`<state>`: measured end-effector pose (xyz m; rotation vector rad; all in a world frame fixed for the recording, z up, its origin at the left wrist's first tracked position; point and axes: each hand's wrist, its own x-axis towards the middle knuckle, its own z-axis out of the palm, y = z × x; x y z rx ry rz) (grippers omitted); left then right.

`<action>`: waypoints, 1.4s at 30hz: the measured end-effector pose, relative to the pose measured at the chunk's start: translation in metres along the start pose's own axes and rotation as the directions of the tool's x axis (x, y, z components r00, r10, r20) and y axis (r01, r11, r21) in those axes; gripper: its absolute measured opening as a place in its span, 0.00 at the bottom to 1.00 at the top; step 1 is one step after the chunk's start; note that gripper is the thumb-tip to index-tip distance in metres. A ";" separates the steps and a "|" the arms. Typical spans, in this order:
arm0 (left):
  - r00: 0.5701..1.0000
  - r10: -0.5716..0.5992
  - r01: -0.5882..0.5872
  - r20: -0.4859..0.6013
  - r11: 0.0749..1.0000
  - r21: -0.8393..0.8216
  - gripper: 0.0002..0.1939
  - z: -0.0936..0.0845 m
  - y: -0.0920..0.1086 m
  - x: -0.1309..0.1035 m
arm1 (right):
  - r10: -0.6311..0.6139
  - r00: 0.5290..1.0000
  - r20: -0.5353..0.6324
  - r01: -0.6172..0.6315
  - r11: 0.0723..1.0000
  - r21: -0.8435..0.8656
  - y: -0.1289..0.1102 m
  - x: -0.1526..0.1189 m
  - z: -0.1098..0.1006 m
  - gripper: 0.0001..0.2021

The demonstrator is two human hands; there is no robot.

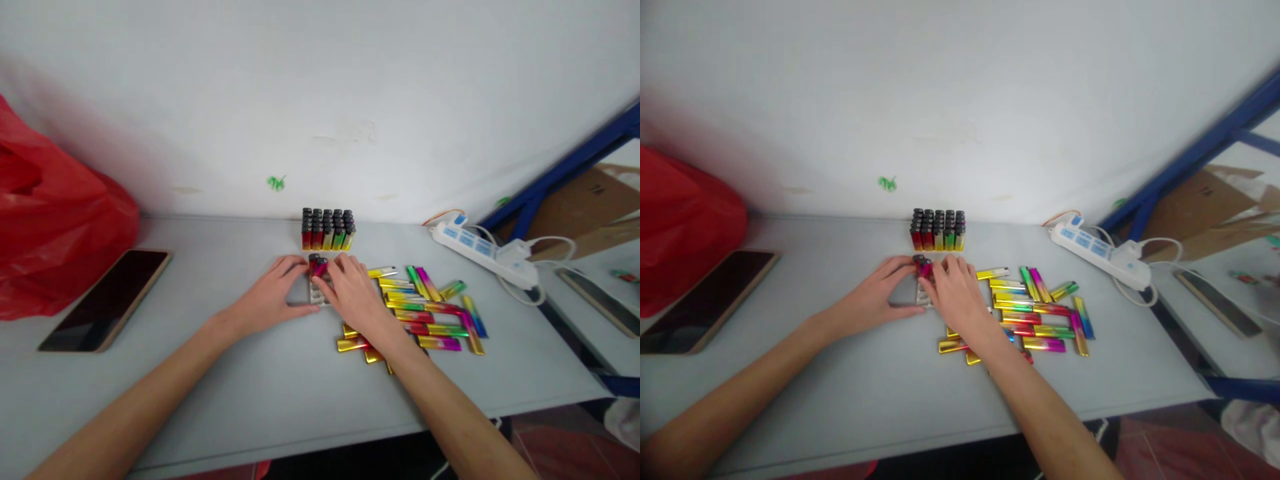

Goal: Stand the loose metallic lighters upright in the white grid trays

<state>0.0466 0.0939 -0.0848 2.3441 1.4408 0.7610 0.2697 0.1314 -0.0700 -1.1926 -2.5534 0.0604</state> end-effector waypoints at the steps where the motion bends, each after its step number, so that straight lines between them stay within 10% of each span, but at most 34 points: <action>1: 1.000 0.001 -0.001 0.000 1.000 0.003 0.33 0.000 0.000 0.000 | -0.004 1.000 0.008 0.004 1.000 0.014 -0.001 -0.001 -0.001 0.19; 7: 1.000 0.014 -0.014 0.007 1.000 0.012 0.32 -0.002 0.000 -0.001 | -0.039 0.997 -0.070 0.057 0.955 0.292 0.012 -0.002 -0.018 0.24; 12: 1.000 -0.001 0.001 0.013 1.000 0.014 0.36 -0.002 -0.003 -0.001 | 0.004 0.989 -0.148 0.057 0.914 0.402 0.091 -0.007 -0.044 0.23; 16: 0.999 -0.027 0.027 0.031 1.000 0.010 0.38 -0.005 -0.004 -0.002 | 0.033 0.998 0.054 -0.048 0.949 0.313 0.147 -0.017 -0.050 0.24; 26: 0.998 -0.056 0.056 0.034 0.998 -0.021 0.37 -0.006 -0.005 -0.004 | 0.141 0.976 0.166 -0.194 0.909 0.368 0.149 -0.017 -0.044 0.07; 30: 0.998 -0.065 0.066 0.026 0.996 -0.054 0.38 -0.006 -0.005 -0.003 | 0.193 0.980 0.044 -0.166 0.677 0.717 0.138 -0.016 -0.040 0.14; 38: 0.998 -0.057 0.059 0.035 0.997 -0.044 0.38 -0.003 -0.005 -0.002 | 0.365 0.906 0.214 -0.151 -0.194 0.969 0.075 0.001 -0.035 0.22; 42: 0.998 -0.048 0.050 0.031 0.997 -0.054 0.39 -0.003 -0.003 -0.002 | 0.170 0.933 0.316 -0.250 -0.326 0.912 0.047 -0.001 -0.038 0.19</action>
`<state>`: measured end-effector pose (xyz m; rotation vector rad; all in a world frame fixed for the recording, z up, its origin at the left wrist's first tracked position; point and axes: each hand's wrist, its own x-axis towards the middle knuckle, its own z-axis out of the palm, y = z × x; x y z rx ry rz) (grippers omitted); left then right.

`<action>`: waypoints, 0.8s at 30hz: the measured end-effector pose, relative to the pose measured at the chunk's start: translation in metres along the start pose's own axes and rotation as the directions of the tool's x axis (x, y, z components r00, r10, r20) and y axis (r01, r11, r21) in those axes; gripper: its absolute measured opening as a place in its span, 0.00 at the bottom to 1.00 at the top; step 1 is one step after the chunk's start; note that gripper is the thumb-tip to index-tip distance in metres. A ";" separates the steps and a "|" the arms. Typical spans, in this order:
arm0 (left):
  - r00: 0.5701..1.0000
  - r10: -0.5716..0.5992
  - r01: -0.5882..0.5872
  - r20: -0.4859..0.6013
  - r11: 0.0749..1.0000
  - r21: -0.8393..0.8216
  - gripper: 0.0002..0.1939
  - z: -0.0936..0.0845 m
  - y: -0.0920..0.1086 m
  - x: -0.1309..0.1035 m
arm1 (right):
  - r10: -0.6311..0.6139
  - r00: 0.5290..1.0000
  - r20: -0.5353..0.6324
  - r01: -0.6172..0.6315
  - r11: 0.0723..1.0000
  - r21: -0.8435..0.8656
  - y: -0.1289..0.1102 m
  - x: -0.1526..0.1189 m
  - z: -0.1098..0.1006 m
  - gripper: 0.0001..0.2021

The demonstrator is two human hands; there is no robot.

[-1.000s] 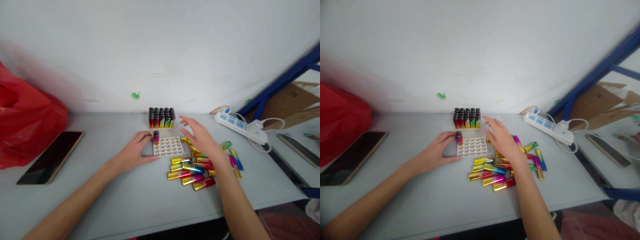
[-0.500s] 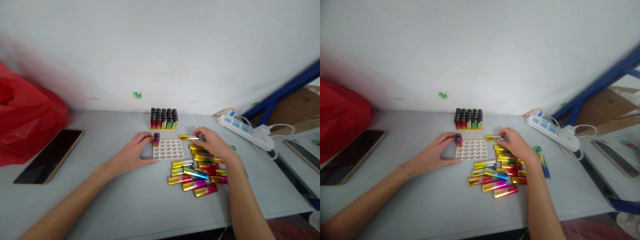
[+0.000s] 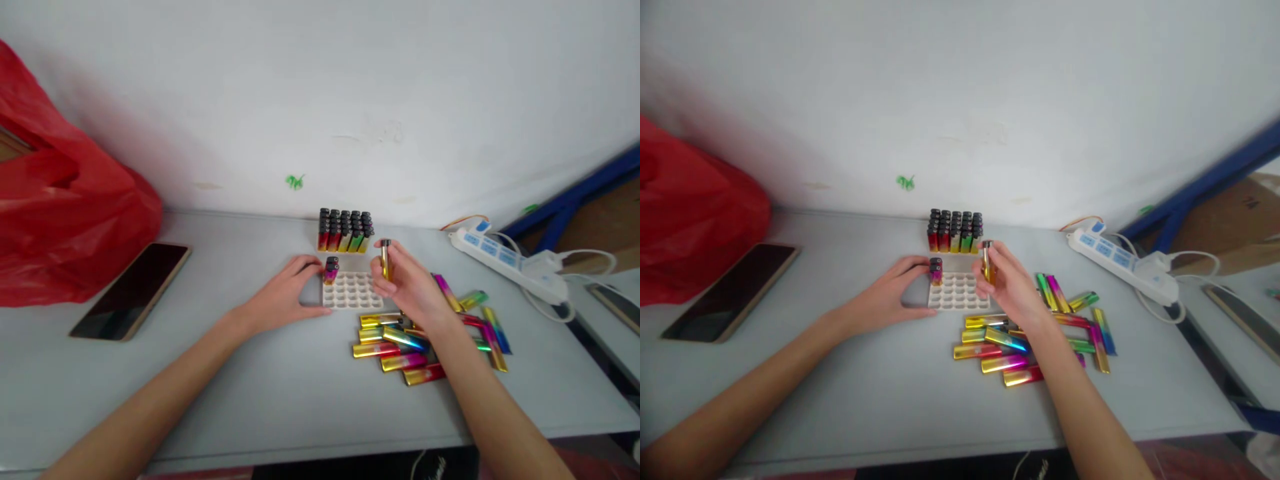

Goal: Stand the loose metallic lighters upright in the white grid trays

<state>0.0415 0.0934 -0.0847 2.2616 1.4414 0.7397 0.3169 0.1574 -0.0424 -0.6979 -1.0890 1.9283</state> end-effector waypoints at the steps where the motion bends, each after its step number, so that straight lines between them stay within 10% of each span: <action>1: 1.000 0.001 -0.001 0.001 1.000 -0.001 0.39 0.000 0.000 0.000 | 0.025 0.999 0.035 -0.024 0.999 -0.022 0.001 -0.002 0.005 0.19; 7: 1.000 0.011 -0.011 0.012 1.000 -0.002 0.38 0.000 0.002 0.000 | 0.053 0.999 -0.009 -0.054 0.948 -0.314 0.012 -0.006 0.012 0.29; 12: 1.000 0.002 -0.002 0.010 1.000 0.008 0.39 -0.001 0.001 0.000 | -0.175 0.977 -0.121 0.050 0.742 -0.669 0.025 -0.001 0.003 0.36; 18: 1.000 0.003 -0.003 0.008 1.000 0.002 0.38 -0.001 0.002 0.000 | -0.398 0.916 -0.048 0.147 0.445 -0.884 0.029 -0.001 0.002 0.30; 24: 1.000 0.001 -0.001 0.006 1.000 0.000 0.38 -0.001 0.003 0.000 | -0.426 0.904 0.001 0.176 0.372 -0.911 0.032 -0.004 0.006 0.23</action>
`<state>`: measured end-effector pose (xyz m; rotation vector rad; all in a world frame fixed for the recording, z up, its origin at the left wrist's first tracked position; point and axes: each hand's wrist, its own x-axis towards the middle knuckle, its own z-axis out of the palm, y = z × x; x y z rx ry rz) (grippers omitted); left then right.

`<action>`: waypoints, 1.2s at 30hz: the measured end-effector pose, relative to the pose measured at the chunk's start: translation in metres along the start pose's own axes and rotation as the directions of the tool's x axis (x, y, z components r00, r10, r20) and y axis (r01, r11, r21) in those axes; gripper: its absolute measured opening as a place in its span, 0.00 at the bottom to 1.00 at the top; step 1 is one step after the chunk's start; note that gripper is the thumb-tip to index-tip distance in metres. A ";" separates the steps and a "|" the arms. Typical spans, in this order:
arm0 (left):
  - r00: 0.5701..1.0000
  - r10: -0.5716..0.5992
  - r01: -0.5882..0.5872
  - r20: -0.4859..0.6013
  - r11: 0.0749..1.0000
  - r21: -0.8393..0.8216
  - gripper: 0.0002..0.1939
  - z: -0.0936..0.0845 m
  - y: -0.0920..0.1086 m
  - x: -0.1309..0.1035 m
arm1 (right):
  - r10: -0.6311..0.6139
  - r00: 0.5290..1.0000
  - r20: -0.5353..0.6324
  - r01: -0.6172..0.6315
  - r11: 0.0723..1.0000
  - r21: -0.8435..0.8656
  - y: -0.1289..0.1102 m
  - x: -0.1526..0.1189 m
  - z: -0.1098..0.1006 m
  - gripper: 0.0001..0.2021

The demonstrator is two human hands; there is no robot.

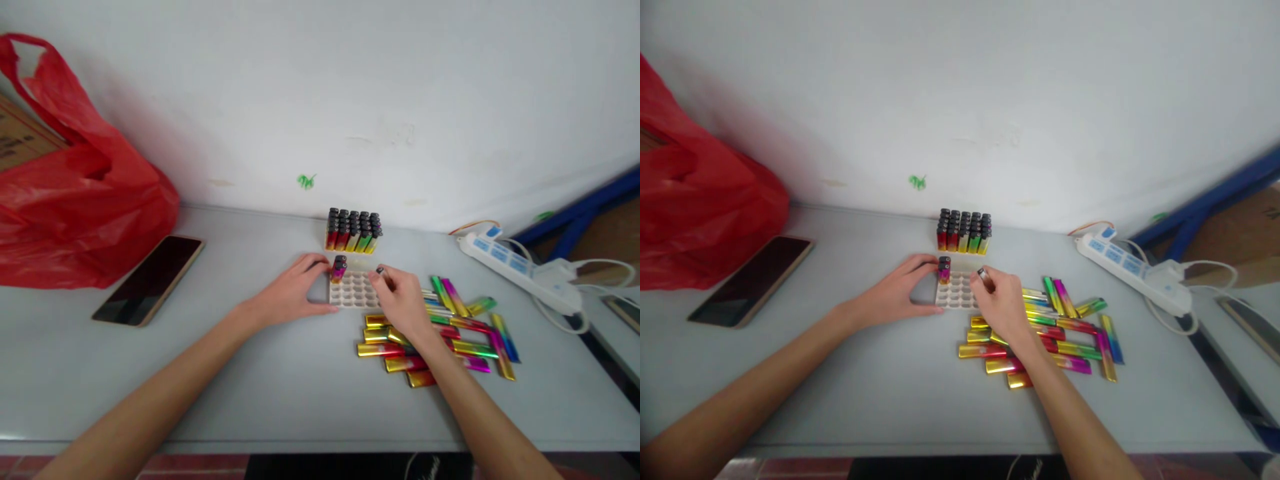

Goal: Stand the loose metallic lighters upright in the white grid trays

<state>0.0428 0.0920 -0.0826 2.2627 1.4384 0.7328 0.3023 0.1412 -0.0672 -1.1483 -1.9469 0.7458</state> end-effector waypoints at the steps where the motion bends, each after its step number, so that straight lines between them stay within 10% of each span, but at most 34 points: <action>1: 1.000 -0.001 0.000 -0.001 1.000 -0.002 0.38 0.000 0.000 0.000 | -0.004 1.000 0.006 0.004 1.000 -0.001 0.000 0.000 0.000 0.23; 27: 1.000 0.008 -0.008 0.001 1.000 0.006 0.35 -0.001 0.003 0.001 | -0.080 0.997 0.014 0.081 0.989 -0.124 -0.009 -0.002 0.001 0.19; 36: 1.000 0.021 -0.021 0.002 1.000 0.001 0.36 -0.001 0.002 0.001 | -0.397 0.915 0.072 0.400 0.916 -0.028 -0.016 -0.007 0.000 0.11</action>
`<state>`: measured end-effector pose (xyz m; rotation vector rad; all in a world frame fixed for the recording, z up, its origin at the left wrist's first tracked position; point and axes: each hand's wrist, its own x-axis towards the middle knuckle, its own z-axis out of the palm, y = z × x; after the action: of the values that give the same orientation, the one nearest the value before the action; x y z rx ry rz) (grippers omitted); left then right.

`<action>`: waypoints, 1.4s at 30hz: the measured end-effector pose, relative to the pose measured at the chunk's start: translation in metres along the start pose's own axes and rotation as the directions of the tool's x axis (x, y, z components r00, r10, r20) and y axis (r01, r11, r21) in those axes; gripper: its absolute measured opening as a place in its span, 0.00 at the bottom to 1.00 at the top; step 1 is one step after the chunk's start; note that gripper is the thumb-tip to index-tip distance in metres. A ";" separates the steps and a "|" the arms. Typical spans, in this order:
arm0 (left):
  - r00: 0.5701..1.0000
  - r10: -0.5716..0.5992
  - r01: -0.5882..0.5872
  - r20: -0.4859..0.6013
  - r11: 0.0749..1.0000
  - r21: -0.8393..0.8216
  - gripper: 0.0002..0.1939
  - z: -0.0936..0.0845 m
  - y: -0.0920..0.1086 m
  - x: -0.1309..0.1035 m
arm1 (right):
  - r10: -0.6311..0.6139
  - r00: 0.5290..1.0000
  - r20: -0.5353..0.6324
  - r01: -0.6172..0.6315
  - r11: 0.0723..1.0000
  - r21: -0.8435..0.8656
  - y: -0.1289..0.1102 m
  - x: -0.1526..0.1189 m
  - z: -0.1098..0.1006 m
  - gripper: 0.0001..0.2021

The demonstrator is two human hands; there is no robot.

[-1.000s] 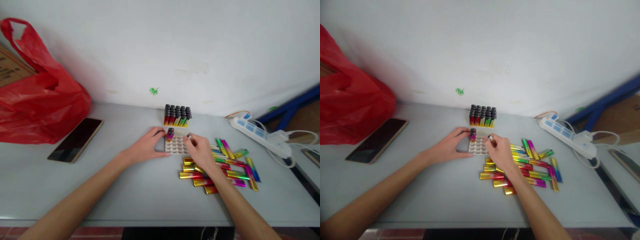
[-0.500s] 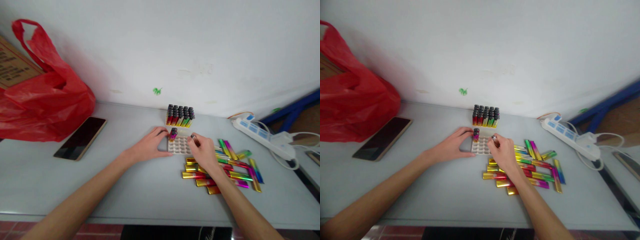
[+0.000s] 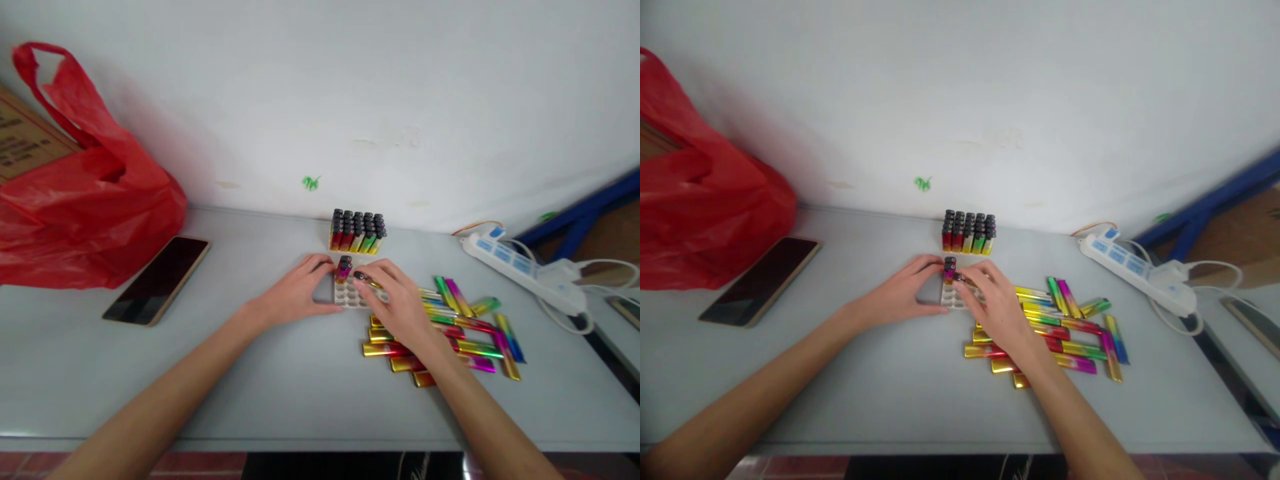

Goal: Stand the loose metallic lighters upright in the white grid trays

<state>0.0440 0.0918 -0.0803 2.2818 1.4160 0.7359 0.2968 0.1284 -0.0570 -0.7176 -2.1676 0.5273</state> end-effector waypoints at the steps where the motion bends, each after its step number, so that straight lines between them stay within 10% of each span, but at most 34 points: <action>1: 1.000 -0.002 0.002 0.002 1.000 -0.004 0.36 0.000 0.000 0.000 | -0.013 1.000 -0.024 0.013 1.000 -0.003 -0.001 0.000 0.000 0.11; 18: 1.000 -0.016 0.016 0.007 0.999 -0.040 0.36 -0.001 0.001 0.001 | 0.176 0.976 0.127 -0.179 0.984 0.013 0.009 -0.004 0.012 0.15; 33: 0.999 0.029 -0.029 -0.025 1.000 0.003 0.35 0.002 -0.005 0.000 | 0.104 0.990 0.098 -0.050 0.896 -0.442 0.003 0.001 0.031 0.21; 42: 1.000 0.018 -0.018 -0.011 0.998 0.062 0.38 0.002 -0.011 0.000 | 0.212 0.923 -0.322 -0.313 0.898 -0.308 0.013 -0.004 -0.047 0.22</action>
<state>0.0375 0.0970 -0.0883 2.3435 1.4445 0.7214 0.3392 0.1421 -0.0379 -1.2231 -1.9217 0.1502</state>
